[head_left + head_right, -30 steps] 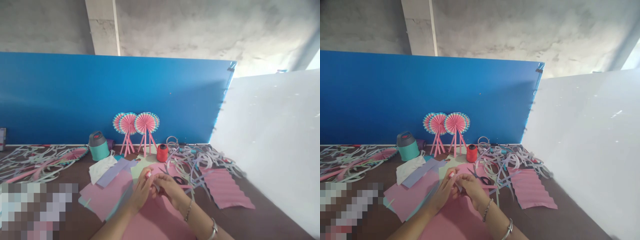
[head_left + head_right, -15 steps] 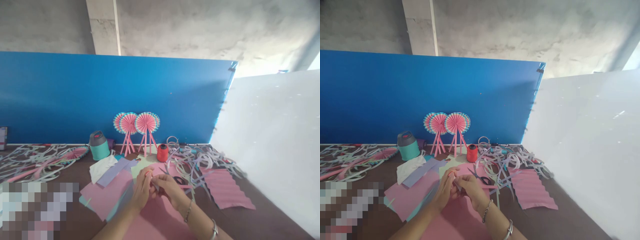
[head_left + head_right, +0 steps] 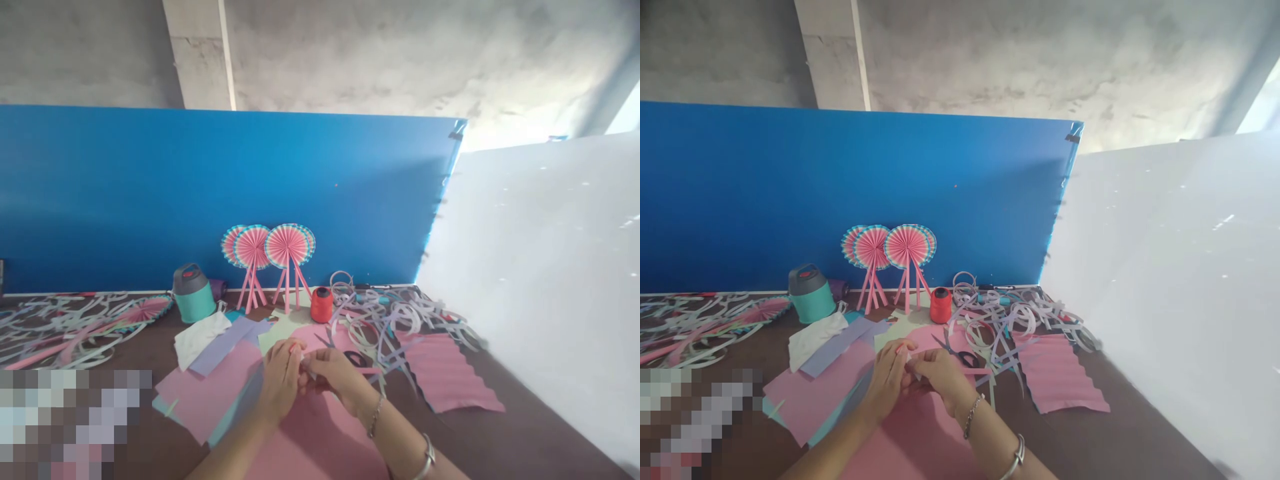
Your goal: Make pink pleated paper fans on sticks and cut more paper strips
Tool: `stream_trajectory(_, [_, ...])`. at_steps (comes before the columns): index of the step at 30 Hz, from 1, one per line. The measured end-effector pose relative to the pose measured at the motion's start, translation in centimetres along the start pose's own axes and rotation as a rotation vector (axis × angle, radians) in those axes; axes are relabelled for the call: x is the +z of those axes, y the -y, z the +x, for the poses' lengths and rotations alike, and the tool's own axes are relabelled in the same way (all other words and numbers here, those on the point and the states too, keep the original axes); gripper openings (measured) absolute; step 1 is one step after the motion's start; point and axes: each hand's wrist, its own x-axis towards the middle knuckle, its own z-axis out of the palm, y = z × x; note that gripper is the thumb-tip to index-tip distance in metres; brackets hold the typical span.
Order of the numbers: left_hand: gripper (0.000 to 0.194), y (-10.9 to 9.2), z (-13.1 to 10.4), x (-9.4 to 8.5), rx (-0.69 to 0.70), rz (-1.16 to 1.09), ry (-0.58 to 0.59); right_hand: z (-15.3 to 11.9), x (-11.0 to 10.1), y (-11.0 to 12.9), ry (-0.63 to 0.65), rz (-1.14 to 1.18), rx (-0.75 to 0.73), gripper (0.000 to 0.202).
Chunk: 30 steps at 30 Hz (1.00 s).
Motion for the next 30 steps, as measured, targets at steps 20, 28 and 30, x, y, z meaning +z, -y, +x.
stream_trajectory(20, [0.035, 0.6, 1.4, -2.3, -0.065, -0.154, -0.094, 0.2, -0.2, -0.3, -0.039, -0.063, -0.039, 0.033])
stream_trajectory(28, [0.037, 0.9, 1.3, -1.9, -0.048, -0.169, -0.103, 0.1, 0.2, -0.1, -0.111, -0.055, -0.096, 0.035])
stream_trajectory(30, [0.037, 1.1, 1.4, -1.7, -0.03, -0.13, -0.103, 0.0, 0.4, -0.1, -0.126, -0.088, -0.157, 0.033])
